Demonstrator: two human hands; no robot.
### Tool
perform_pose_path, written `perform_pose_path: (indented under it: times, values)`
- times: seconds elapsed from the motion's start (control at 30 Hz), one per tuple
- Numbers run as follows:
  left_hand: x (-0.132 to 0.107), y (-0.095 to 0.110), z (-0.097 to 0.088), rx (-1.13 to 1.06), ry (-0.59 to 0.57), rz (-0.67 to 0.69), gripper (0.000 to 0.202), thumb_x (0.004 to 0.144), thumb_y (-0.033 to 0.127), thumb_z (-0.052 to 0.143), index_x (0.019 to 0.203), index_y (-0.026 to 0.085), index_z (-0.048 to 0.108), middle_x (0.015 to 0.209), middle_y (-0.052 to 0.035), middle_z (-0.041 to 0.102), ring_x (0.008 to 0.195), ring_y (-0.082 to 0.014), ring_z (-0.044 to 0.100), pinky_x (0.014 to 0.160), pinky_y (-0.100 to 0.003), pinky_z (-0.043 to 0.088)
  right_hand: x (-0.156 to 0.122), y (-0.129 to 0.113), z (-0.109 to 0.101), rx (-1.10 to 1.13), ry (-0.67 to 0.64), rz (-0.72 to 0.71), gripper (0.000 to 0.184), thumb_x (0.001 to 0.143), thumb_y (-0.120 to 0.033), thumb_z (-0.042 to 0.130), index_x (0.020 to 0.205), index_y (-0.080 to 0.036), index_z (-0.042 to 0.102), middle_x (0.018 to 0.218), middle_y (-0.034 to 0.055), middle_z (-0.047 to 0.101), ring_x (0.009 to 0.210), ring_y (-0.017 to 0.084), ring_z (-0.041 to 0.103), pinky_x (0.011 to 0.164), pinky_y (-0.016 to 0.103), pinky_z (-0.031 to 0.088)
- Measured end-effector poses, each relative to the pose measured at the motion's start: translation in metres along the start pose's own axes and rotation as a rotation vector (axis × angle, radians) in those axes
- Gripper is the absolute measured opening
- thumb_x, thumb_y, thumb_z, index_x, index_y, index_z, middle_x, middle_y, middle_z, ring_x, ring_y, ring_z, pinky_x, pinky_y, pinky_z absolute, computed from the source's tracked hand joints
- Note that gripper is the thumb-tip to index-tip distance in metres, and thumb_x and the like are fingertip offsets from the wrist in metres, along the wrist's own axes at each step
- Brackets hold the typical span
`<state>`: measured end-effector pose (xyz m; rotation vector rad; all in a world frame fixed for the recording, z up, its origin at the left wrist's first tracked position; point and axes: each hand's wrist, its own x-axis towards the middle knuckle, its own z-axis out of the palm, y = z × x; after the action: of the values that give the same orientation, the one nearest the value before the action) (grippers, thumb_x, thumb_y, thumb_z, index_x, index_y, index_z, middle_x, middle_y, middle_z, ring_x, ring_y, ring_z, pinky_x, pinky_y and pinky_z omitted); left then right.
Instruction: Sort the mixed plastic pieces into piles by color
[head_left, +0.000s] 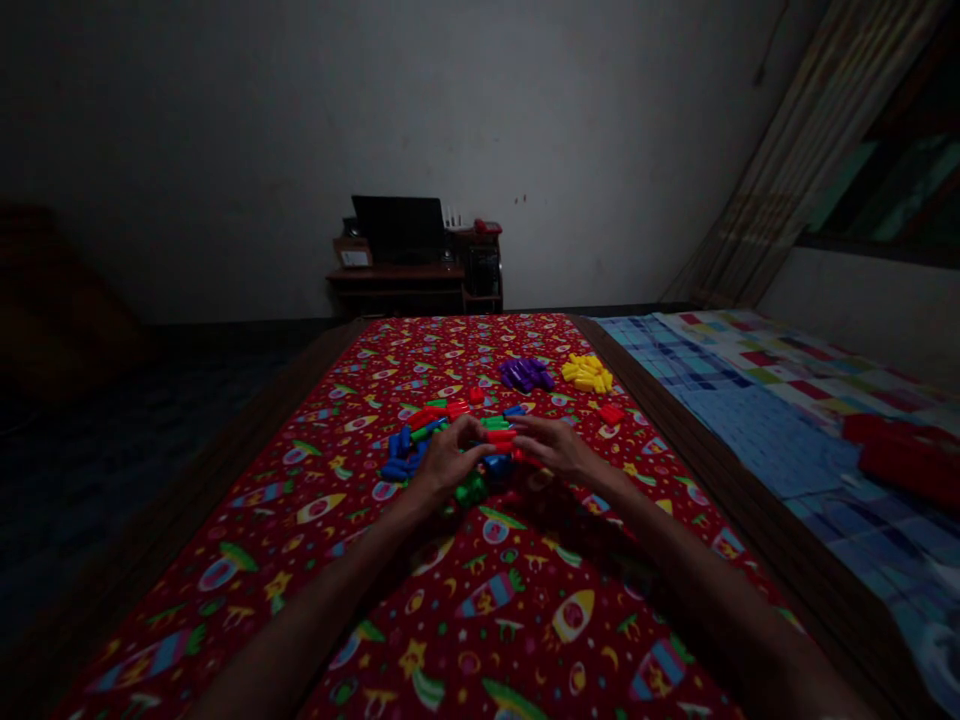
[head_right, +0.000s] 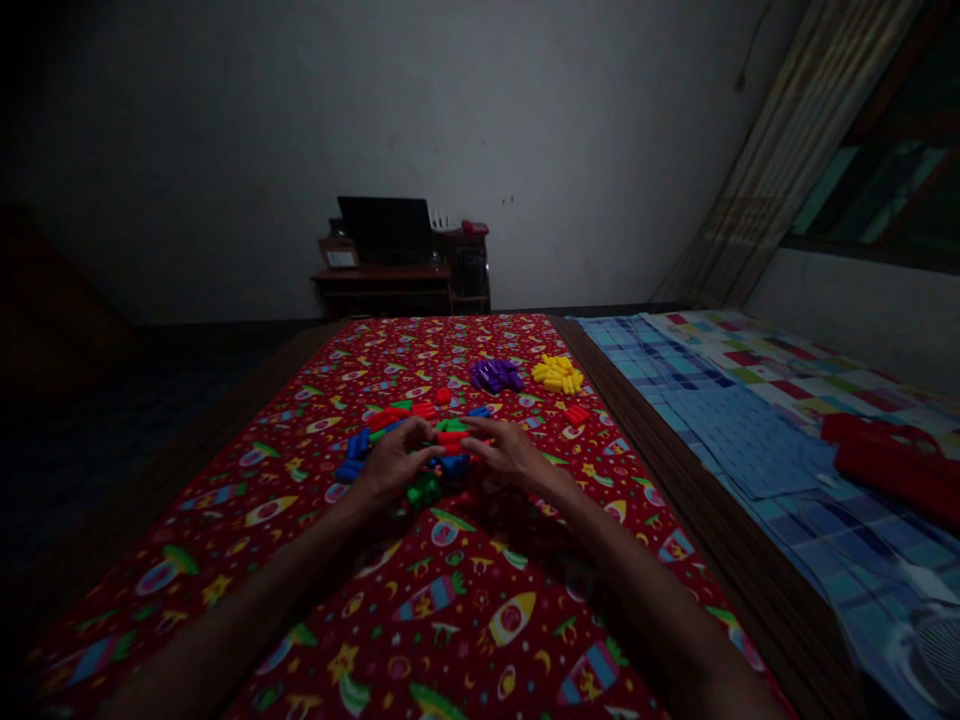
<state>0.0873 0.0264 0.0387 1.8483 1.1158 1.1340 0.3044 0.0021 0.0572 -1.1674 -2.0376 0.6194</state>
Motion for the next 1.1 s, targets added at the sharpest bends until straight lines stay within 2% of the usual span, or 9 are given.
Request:
perform_pose_path:
  times: [0.07, 0.13, 0.27, 0.37, 0.57, 0.73, 0.93, 1.0, 1.1]
  values:
    - [-0.006, 0.004, 0.009, 0.013, -0.082, 0.023, 0.020, 0.076, 0.038, 0.065, 0.081, 0.022, 0.053, 0.078, 0.0002, 0.067, 0.074, -0.0174, 0.065, 0.071, -0.031, 0.055, -0.001, -0.012, 0.006, -0.024, -0.099, -0.048, 0.034, 0.090, -0.037, 0.052, 0.115, -0.021, 0.069, 0.089, 0.0043, 0.075, 0.071, 0.017, 0.066, 0.065, 0.024, 0.046]
    - [-0.009, 0.007, 0.009, 0.106, -0.103, 0.062, 0.016, 0.081, 0.037, 0.060, 0.086, 0.023, 0.055, 0.085, -0.0016, 0.068, 0.080, -0.0194, 0.066, 0.076, -0.034, 0.054, -0.003, -0.008, -0.003, -0.096, -0.080, -0.033, 0.032, 0.091, -0.037, 0.051, 0.106, -0.019, 0.072, 0.084, 0.0036, 0.074, 0.068, 0.016, 0.064, 0.062, 0.022, 0.043]
    - [-0.009, 0.001, -0.012, 0.485, -0.089, 0.222, 0.024, 0.084, 0.027, 0.057, 0.107, 0.022, 0.058, 0.109, -0.0081, 0.066, 0.104, -0.0255, 0.061, 0.092, -0.042, 0.048, -0.009, 0.033, -0.045, -0.260, 0.146, 0.136, 0.034, 0.090, -0.037, 0.049, 0.087, -0.014, 0.073, 0.079, 0.0053, 0.073, 0.070, 0.018, 0.063, 0.063, 0.023, 0.041]
    - [-0.006, -0.013, -0.030, 0.688, -0.143, 0.267, 0.029, 0.080, 0.021, 0.060, 0.108, 0.021, 0.060, 0.112, -0.0106, 0.062, 0.108, -0.0280, 0.057, 0.094, -0.044, 0.047, -0.019, 0.064, -0.071, -0.379, 0.284, 0.267, 0.034, 0.090, -0.035, 0.047, 0.090, -0.013, 0.073, 0.086, 0.0085, 0.074, 0.075, 0.020, 0.065, 0.067, 0.025, 0.042]
    - [0.004, -0.042, -0.049, 0.640, -0.146, 0.223, 0.025, 0.079, 0.029, 0.061, 0.103, 0.021, 0.063, 0.107, -0.0084, 0.058, 0.100, -0.0245, 0.058, 0.088, -0.038, 0.050, -0.034, 0.091, -0.085, -0.624, 0.396, 0.423, 0.032, 0.084, -0.023, 0.047, 0.100, -0.011, 0.073, 0.103, 0.0166, 0.072, 0.094, 0.027, 0.066, 0.083, 0.034, 0.046]
    - [0.012, -0.025, -0.063, 0.690, -0.185, 0.133, 0.019, 0.078, 0.031, 0.060, 0.093, 0.021, 0.066, 0.094, -0.0062, 0.060, 0.087, -0.0218, 0.060, 0.078, -0.034, 0.051, -0.022, 0.070, -0.065, -0.483, 0.413, 0.264, 0.029, 0.081, -0.015, 0.050, 0.099, -0.013, 0.072, 0.108, 0.0143, 0.071, 0.101, 0.026, 0.064, 0.089, 0.036, 0.047]
    - [-0.008, 0.028, -0.062, 0.887, -0.563, 0.026, 0.016, 0.079, 0.028, 0.062, 0.092, 0.020, 0.066, 0.096, -0.0050, 0.064, 0.088, -0.0208, 0.061, 0.073, -0.028, 0.048, -0.010, 0.022, 0.011, -0.219, -0.059, -0.146, 0.023, 0.090, -0.024, 0.054, 0.107, -0.017, 0.067, 0.100, 0.0096, 0.069, 0.089, 0.020, 0.062, 0.079, 0.031, 0.048]
    - [-0.019, 0.034, -0.054, 0.999, -0.559, 0.030, 0.019, 0.079, 0.022, 0.060, 0.097, 0.019, 0.066, 0.104, -0.0079, 0.064, 0.095, -0.0226, 0.061, 0.076, -0.029, 0.047, -0.009, 0.019, 0.024, -0.255, -0.091, -0.232, 0.021, 0.089, -0.021, 0.055, 0.106, -0.017, 0.066, 0.104, 0.0110, 0.067, 0.093, 0.020, 0.060, 0.082, 0.032, 0.046]
    - [-0.028, 0.030, -0.045, 1.048, -0.463, 0.062, 0.022, 0.081, 0.014, 0.054, 0.098, 0.019, 0.067, 0.103, -0.0092, 0.065, 0.096, -0.0223, 0.061, 0.079, -0.030, 0.046, -0.009, 0.029, 0.018, -0.302, -0.051, -0.245, 0.021, 0.087, -0.015, 0.053, 0.103, -0.016, 0.067, 0.105, 0.0114, 0.067, 0.094, 0.020, 0.059, 0.084, 0.032, 0.045]
